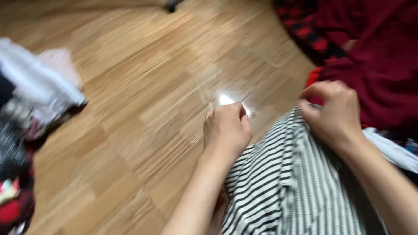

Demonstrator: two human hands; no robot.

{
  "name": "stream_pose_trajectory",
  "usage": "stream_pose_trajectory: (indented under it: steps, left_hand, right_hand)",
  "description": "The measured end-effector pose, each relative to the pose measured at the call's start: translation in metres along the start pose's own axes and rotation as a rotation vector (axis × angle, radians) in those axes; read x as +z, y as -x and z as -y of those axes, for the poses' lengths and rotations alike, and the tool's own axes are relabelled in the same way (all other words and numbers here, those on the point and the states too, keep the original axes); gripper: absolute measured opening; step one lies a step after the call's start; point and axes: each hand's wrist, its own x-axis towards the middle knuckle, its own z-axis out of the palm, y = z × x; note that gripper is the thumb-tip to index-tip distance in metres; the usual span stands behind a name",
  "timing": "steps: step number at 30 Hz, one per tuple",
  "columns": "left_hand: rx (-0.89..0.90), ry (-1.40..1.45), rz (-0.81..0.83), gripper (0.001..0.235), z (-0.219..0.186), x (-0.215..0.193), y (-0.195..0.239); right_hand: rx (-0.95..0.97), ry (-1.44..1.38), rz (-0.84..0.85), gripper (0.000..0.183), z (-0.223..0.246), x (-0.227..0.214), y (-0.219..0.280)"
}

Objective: The person folds a maroon shirt and a red top by hand while sitting on the floor, placing each folded item into a stack.

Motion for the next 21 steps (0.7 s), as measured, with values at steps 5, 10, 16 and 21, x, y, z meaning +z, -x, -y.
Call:
stream_pose_trajectory:
  steps: [5, 10, 16, 21]
  left_hand:
    - [-0.049, 0.017, 0.035, 0.019, -0.016, -0.009, -0.025]
    - [-0.063, -0.018, -0.018, 0.017, 0.019, -0.025, -0.021]
    - [-0.259, 0.289, -0.122, 0.030, 0.053, -0.028, -0.019]
    - [-0.543, 0.974, -0.004, 0.043, 0.068, -0.034, -0.012]
  right_hand:
    - [0.366, 0.615, 0.457, 0.087, -0.125, 0.025, -0.025]
    - [0.317, 0.676, 0.360, 0.039, -0.151, 0.045, -0.044]
    - [-0.078, 0.049, 0.126, 0.038, -0.027, 0.065, -0.105]
    - [-0.151, -0.398, 0.530, 0.019, 0.144, 0.061, -0.076]
